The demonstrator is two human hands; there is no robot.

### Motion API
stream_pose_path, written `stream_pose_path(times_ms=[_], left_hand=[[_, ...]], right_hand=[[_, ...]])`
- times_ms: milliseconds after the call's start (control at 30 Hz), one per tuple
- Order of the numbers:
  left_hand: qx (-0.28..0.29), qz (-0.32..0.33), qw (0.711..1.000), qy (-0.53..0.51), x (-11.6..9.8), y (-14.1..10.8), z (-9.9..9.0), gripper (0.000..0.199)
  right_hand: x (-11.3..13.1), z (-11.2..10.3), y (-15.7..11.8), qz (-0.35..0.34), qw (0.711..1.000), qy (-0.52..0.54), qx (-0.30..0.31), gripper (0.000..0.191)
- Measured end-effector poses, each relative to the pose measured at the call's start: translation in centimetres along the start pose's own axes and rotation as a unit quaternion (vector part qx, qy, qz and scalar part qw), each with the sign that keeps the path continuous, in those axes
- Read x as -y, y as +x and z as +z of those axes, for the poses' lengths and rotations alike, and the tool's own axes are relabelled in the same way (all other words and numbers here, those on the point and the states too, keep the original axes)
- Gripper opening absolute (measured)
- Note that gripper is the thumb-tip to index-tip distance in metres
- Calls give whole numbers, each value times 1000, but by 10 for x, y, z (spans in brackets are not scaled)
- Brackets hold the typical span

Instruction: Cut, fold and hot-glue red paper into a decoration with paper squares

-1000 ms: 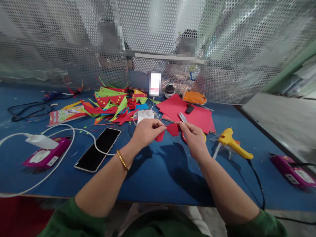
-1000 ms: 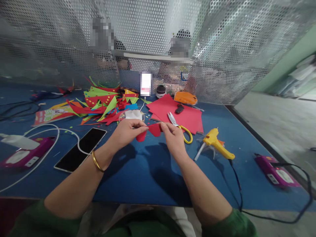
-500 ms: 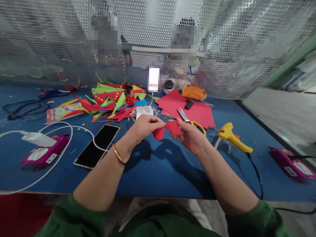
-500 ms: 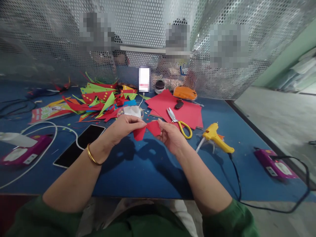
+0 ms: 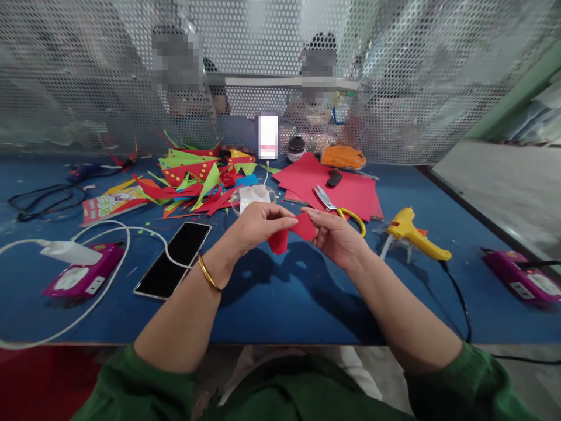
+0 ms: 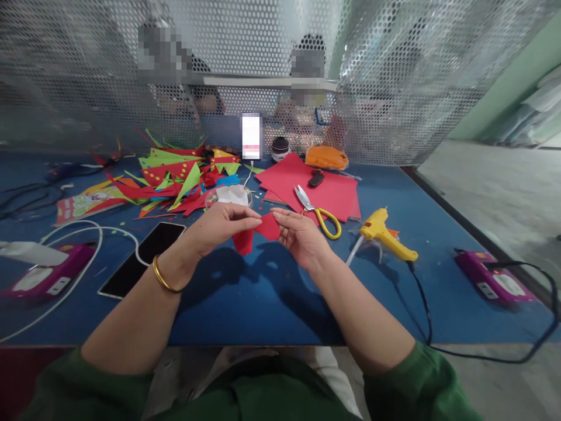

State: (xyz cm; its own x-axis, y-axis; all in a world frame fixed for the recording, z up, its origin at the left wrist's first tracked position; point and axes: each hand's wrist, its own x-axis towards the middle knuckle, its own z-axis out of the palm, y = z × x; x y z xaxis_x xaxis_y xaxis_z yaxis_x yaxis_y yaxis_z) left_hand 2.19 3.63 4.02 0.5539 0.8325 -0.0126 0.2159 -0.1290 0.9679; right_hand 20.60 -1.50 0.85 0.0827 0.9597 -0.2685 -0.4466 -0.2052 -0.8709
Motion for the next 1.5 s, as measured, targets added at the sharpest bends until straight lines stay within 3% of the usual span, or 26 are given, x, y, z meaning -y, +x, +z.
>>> stream_pose_path(times_ms=[67,267,400,533,700,800,900,933,1000,1033,1067,1133,1233,1400,1467,1500], left_hand=[[8,-6,1000,-5,1,-1,2,12],[-48,21,998,19,4,0,4,13],[-37,23,998,33,3,0,6,13],[-10,-14,1000,21,2,0,10,13],[-24,-39,998,-36,0,-1,14,12],[-60,-66,991,-105,0,-1,17,16],[-107,-92,975,-174,3,-4,21,19],[-112,-101,969,-196,4,-5,23,19],[-113,-122,959,-229,6,-8,27,16],[-109,-133,955,-240,7,-10,28,12],[-111,-142,952,-247,7,-11,30,9],[-115,-150,947,-261,6,-12,31,6],[-130,-144,940,-280,4,-13,31,6],[-131,-133,942,-278,3,-13,28,4],[-133,-127,944,-273,3,-13,26,5],[-135,-123,945,-270,3,-12,26,6]], right_hand=[[0,2,-1,0,1000,1,-1,29],[2,7,-5,7,1000,15,-8,25],[3,7,-8,-23,999,-21,-7,32],[1,6,-5,-36,998,-54,-15,39],[4,4,-2,-120,985,-106,-71,39],[17,-13,-13,-241,934,-222,-141,38],[34,-54,-38,-306,855,-360,-214,36],[39,-72,-47,-317,764,-498,-258,35],[49,-111,-61,-252,571,-726,-287,27],[53,-129,-64,-235,549,-748,-291,15],[55,-146,-65,-224,544,-756,-286,3],[57,-171,-61,-211,540,-771,-263,14],[55,-189,-51,-226,513,-790,-249,15],[54,-186,-55,-246,486,-807,-228,8],[58,-174,-66,-245,498,-792,-252,12],[60,-165,-72,-242,522,-771,-273,16]])
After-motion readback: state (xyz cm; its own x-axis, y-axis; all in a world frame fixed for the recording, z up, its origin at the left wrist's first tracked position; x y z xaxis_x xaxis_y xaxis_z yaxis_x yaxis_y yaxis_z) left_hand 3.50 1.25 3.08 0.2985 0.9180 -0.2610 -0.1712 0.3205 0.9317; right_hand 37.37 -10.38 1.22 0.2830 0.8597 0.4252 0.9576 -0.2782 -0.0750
